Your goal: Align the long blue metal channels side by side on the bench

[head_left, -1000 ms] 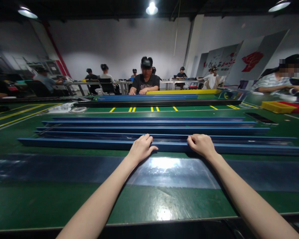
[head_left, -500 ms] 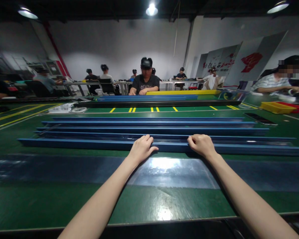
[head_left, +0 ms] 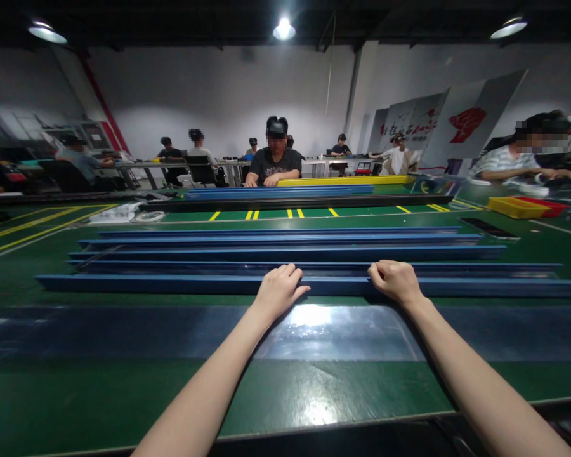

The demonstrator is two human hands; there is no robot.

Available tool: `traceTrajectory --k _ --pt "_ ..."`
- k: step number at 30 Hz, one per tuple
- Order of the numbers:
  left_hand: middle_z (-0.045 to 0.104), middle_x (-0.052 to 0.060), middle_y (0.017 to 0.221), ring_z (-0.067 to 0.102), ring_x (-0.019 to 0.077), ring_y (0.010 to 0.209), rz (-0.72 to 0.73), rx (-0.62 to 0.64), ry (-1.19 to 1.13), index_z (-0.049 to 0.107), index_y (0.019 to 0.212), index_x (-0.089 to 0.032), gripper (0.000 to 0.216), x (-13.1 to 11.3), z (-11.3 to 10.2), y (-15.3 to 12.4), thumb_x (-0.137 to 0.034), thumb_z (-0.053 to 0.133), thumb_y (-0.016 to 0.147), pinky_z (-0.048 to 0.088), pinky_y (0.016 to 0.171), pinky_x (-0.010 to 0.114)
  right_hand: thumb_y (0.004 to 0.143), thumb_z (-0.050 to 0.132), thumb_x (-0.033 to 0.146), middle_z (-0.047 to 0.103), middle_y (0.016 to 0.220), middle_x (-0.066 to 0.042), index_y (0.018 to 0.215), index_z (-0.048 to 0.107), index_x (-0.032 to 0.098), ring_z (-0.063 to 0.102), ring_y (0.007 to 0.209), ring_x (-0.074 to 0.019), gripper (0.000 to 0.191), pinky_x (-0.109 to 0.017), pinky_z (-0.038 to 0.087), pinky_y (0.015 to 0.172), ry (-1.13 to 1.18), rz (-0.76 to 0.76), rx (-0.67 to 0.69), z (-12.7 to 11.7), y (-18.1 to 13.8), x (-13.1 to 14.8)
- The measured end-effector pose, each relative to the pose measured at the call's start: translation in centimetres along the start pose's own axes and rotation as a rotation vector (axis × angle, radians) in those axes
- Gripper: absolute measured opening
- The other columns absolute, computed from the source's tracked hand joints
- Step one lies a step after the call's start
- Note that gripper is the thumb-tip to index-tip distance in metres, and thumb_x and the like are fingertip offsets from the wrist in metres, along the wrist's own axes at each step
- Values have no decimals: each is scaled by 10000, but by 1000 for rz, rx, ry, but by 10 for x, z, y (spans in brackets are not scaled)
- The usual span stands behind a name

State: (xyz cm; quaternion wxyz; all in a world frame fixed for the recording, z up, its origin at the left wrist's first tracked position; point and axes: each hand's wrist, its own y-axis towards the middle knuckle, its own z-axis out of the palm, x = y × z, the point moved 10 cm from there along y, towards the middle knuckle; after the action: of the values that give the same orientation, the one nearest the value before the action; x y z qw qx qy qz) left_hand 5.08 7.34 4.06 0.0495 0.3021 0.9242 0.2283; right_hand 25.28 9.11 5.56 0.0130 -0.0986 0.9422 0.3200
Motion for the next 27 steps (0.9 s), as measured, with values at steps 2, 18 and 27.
traceTrajectory --k 2,18,27 --pt "584 34 858 529 172 827 5 -9 -12 533 873 -183 253 0 0 0 -424 469 834 377 699 278 790 308 310 590 498 -71 421 554 162 486 448 -121 467 -249 243 485 -4 20 -1 -1 -1 -4" --pt "605 45 841 542 191 822 -43 44 53 555 827 -166 320 12 4 -2 -480 500 794 358 671 289 817 312 418 655 647 -84 613 647 188 599 643 -196 454 -248 254 497 -62 73 454 25 4 -13" --pt "606 58 853 548 200 836 -61 59 28 560 817 -168 326 15 9 -1 -486 489 798 380 675 291 854 281 406 674 715 -69 656 647 204 612 677 -180 462 -242 267 488 -32 78 376 11 22 49"
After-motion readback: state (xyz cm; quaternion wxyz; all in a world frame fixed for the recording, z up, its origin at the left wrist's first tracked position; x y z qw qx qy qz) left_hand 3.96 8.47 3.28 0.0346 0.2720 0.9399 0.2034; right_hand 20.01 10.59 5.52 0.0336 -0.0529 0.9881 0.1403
